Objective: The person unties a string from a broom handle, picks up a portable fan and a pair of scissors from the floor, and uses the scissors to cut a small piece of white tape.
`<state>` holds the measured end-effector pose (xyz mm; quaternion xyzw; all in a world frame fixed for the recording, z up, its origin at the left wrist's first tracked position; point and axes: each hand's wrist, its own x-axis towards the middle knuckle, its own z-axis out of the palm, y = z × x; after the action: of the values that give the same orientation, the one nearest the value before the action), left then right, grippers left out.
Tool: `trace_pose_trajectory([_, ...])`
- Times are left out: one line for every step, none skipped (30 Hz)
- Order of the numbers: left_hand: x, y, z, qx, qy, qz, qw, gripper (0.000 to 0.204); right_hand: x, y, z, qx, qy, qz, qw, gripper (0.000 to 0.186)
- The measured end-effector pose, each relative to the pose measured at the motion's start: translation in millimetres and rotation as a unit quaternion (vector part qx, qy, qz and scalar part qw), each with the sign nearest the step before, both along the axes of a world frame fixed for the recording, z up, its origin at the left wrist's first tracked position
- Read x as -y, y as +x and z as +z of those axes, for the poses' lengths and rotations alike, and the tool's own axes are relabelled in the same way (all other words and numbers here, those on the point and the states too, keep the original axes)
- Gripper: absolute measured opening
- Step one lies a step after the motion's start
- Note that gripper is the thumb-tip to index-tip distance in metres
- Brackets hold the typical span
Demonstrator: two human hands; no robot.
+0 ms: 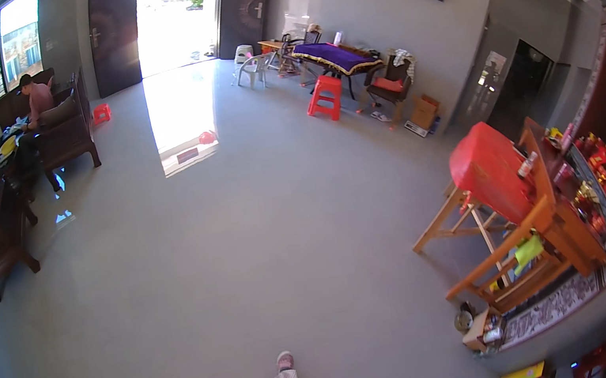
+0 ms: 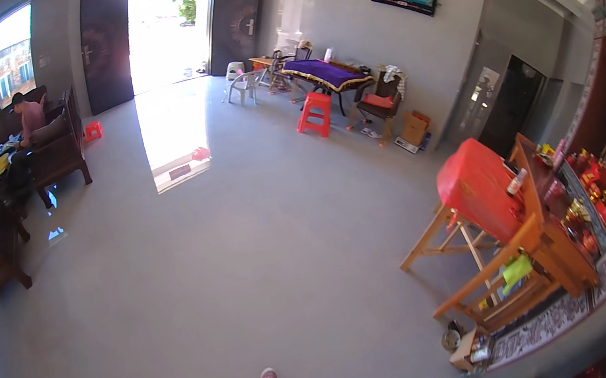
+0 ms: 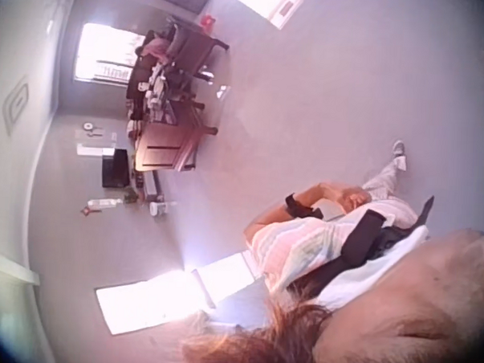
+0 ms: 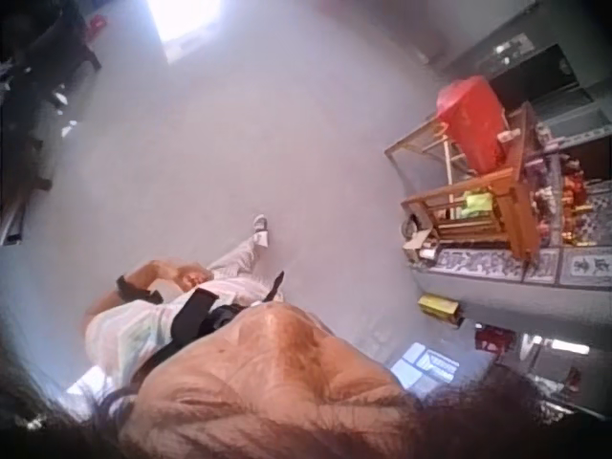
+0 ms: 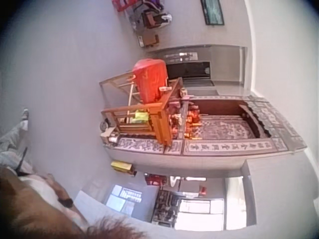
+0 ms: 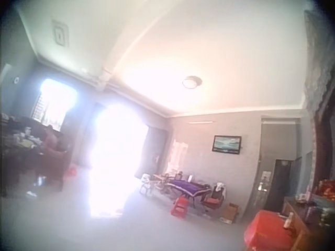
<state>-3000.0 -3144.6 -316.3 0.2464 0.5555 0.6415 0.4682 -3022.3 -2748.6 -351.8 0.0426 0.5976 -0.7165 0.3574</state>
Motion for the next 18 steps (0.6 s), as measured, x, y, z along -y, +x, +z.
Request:
trace_pose_trajectory([1.0, -26.1, 0.4, 0.007, 0.013, -0.007, 1.0, 0.031, -2.7, -19.6, -0.5, 0.001, 0.004, 0.001, 1.0, 0.043])
trace_pose_trajectory([2.5, -51.9, -0.9, 0.015, 0.022, -0.015, 1.0, 0.031, -5.3, -35.2, 3.6, 0.011, 0.003, -0.008, 1.0, 0.043])
trace_pose_trajectory([1.8, -75.1, -0.6, 0.02, 0.029, -0.021, 0.999, 0.031, -12.5, -51.9, 5.1, 0.02, 0.005, -0.012, 1.0, 0.044])
trace_pose_trajectory([2.5, -104.4, 2.4, 0.025, 0.038, -0.032, 0.998, 0.03, -20.3, -68.6, 7.1, 0.028, 0.003, -0.02, 0.999, 0.045])
trace_pose_trajectory([1.7, -133.4, 4.1, 0.028, 0.044, -0.043, 0.998, 0.03, -30.5, -79.3, 7.7, 0.038, 0.004, -0.031, 0.999, 0.046])
trace_pose_trajectory([1.8, -161.7, 4.2, 0.032, 0.05, -0.055, 0.997, 0.03, -36.8, -90.4, 13.8, 0.045, 0.004, -0.04, 0.998, 0.046])
trace_pose_trajectory([0.7, -191.2, 4.2, 0.035, 0.055, -0.069, 0.995, 0.03, -41.0, -101.7, 22.6, 0.05, 0.003, -0.048, 0.998, 0.047])
trace_pose_trajectory([-0.4, -220.0, 1.9, 0.041, 0.057, -0.084, 0.994, 0.029, -35.4, -117.5, 38.0, 0.053, 0.003, -0.052, 0.997, 0.047])
trace_pose_trajectory([-1.1, -243.2, -1.0, 0.048, 0.058, -0.086, 0.993, 0.029, -23.7, -140.2, 61.9, 0.034, -0.004, -0.038, 0.999, 0.036])
trace_pose_trajectory([-1.5, -267.5, -3.1, 0.048, 0.056, -0.086, 0.994, 0.029, -15.1, -161.7, 76.5, 0.009, -0.008, -0.029, 1.0, 0.029])
trace_pose_trajectory([-3.5, -293.8, -10.1, 0.049, 0.057, -0.086, 0.993, 0.029, -9.6, -183.9, 85.0, 0.004, -0.002, -0.031, 1.0, 0.029])
trace_pose_trajectory([-7.6, -318.5, -19.7, 0.014, 0.059, -0.082, 0.995, 0.027, -8.7, -204.8, 83.0, 0.006, 0.011, -0.027, 1.0, 0.028])
trace_pose_trajectory([-16.3, -344.2, -24.8, -0.022, 0.063, -0.083, 0.994, 0.025, -9.2, -225.2, 78.0, 0.006, 0.026, -0.025, 0.999, 0.028])
trace_pose_trajectory([-24.0, -371.1, -23.2, -0.036, 0.049, -0.081, 0.995, 0.025, -11.1, -244.6, 70.5, 0.009, 0.044, -0.023, 0.999, 0.028])
trace_pose_trajectory([-31.7, -394.1, -25.8, -0.035, 0.051, -0.082, 0.995, 0.025, -10.1, -264.9, 61.6, 0.006, 0.067, -0.016, 0.998, 0.028])
trace_pose_trajectory([-42.7, -418.7, -32.6, -0.021, 0.05, -0.048, 0.997, 0.025, -14.7, -284.3, 50.6, 0.012, 0.087, -0.013, 0.996, 0.028])
trace_pose_trajectory([-47.8, -442.0, -37.2, -0.005, 0.046, -0.01, 0.999, 0.026, -17.3, -304.5, 38.7, 0.013, 0.114, -0.004, 0.993, 0.028])
trace_pose_trajectory([-50.1, -468.5, -40.0, -0.004, 0.048, -0.002, 0.999, 0.031, -20.7, -326.7, 27.3, 0.012, 0.145, 0.009, 0.989, 0.027])
